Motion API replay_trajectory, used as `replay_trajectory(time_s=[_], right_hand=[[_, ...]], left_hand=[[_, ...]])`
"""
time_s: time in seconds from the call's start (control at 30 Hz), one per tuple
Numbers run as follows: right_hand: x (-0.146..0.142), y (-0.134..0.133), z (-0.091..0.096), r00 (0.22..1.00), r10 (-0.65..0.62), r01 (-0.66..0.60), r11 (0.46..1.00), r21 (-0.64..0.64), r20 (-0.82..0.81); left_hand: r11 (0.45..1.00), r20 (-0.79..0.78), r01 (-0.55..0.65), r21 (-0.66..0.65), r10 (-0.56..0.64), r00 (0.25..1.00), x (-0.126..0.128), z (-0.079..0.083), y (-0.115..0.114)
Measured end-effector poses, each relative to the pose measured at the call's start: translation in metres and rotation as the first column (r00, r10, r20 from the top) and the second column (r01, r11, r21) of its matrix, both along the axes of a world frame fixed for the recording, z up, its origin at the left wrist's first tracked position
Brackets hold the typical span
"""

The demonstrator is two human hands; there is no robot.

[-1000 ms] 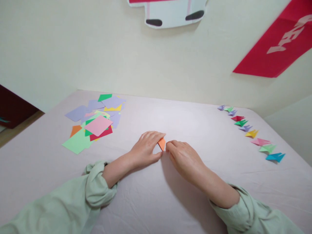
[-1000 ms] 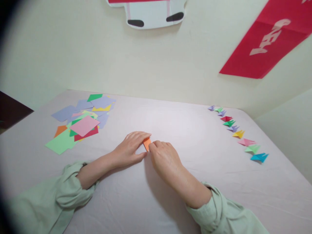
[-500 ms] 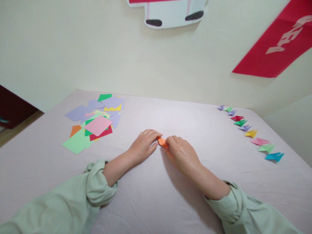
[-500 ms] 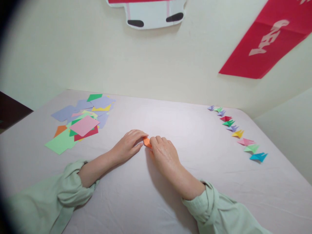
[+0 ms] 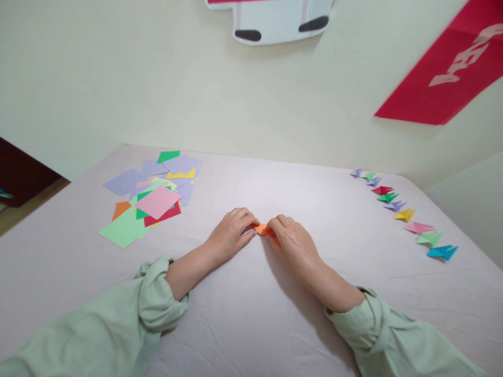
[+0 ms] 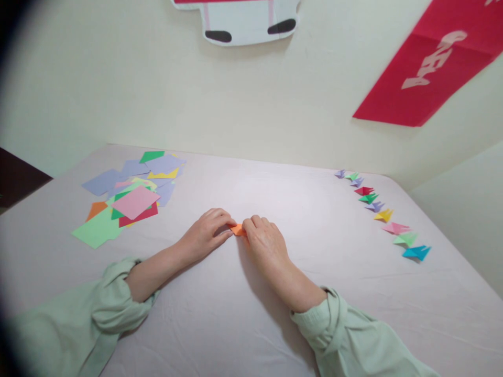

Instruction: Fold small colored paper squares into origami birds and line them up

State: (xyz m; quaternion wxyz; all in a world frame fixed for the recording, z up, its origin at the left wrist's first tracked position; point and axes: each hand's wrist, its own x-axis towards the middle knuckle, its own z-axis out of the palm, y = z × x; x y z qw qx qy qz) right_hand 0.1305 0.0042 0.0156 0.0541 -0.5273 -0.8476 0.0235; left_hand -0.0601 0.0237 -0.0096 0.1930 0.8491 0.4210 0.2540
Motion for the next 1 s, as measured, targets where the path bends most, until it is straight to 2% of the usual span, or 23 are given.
replay_trajectory(time_s=[0.4,0.7,1.0], right_hand=[[-0.001,0.003,-0.002,0.999,-0.013,0.013,1.0,-0.001,-0.046],[-0.002,0.006,0.0,0.994,-0.054,0.054,0.999,-0.01,-0.092],[-0.003,0.012,-0.007,0.986,-0.114,0.116,0.993,0.01,-0.121]], left_hand=[[0.999,-0.006,-0.026,0.019,0.026,1.0,0.002,0.0,0.003],[0.994,-0.014,-0.107,0.029,0.108,0.994,0.008,0.001,0.003],[0.976,-0.035,-0.212,0.052,0.214,0.976,0.013,-0.004,0.005]])
